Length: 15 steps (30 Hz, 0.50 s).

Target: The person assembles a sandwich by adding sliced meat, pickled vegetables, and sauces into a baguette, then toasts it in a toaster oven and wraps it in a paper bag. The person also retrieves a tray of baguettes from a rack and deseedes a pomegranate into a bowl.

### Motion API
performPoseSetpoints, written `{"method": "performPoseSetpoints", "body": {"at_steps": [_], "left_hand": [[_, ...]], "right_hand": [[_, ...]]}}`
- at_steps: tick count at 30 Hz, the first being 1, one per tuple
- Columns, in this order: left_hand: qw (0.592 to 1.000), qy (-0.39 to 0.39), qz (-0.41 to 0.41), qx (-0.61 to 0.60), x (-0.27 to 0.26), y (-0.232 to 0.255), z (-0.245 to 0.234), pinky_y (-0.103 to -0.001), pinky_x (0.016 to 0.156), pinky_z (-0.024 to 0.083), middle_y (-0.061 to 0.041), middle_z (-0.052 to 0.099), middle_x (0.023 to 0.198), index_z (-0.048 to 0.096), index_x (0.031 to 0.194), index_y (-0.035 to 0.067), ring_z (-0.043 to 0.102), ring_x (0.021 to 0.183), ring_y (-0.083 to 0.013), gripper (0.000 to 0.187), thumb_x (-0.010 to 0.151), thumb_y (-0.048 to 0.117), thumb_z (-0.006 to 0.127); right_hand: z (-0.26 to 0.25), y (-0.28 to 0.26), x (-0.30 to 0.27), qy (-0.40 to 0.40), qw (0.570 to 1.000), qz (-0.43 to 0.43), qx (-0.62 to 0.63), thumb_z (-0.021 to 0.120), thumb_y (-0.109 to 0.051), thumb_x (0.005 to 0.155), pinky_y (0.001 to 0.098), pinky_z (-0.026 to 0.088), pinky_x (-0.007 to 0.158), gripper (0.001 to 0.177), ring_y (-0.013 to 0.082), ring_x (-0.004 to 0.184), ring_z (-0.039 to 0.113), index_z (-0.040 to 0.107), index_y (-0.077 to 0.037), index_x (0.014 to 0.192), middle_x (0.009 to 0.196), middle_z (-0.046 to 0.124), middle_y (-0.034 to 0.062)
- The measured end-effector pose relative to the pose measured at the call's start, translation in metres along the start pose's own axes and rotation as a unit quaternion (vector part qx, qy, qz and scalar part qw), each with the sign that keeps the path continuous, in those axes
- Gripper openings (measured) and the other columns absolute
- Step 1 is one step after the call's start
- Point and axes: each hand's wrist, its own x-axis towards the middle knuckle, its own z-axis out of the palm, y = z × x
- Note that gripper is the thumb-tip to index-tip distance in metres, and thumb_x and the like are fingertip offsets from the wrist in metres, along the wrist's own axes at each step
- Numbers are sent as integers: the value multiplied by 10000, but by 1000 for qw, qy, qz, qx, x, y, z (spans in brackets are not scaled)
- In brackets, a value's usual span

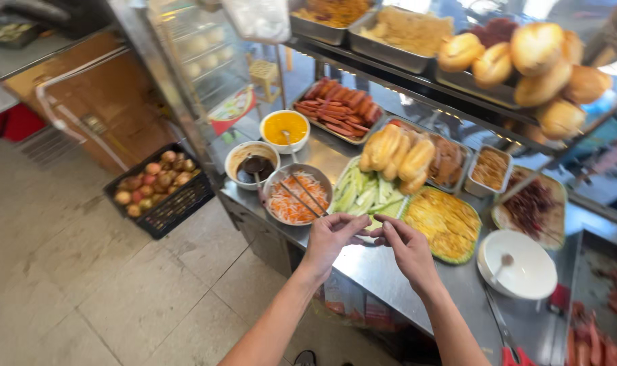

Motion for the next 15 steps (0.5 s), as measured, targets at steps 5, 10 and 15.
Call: {"method": "performPoseSetpoints", "body": {"at_steps": [5,10,15], "left_hand": [[993,75,83,43,-6,69,-44,-284,750,601,-90,793,979,605,1325,2,737,816,-148,406,971,184,685],[982,131,138,-13,26,134,-84,-321,782,623,-211,708,1052,430,1574,65,753,905,-231,563,1050,242,531],[981,79,178,-26,94,183,-117,-536,1085,448,-179,302,1631,86,1631,306,383,1460,-311,810,972,205,547]], "right_hand": [[51,-75,76,-69,994,-84,6,496,-258,1092,304,541,814,397,140,909,679,722,36,1235,1022,770,72],[109,-178,160,-109,958,-264,34,496,-150,1109,307,585,943,330,167,1091,683,633,27,1352,1208,709,117],[163,-263,288,-47,905,-421,35,608,-154,1133,321,604,862,230,156,952,693,655,62,1195,1031,719,88]]}}
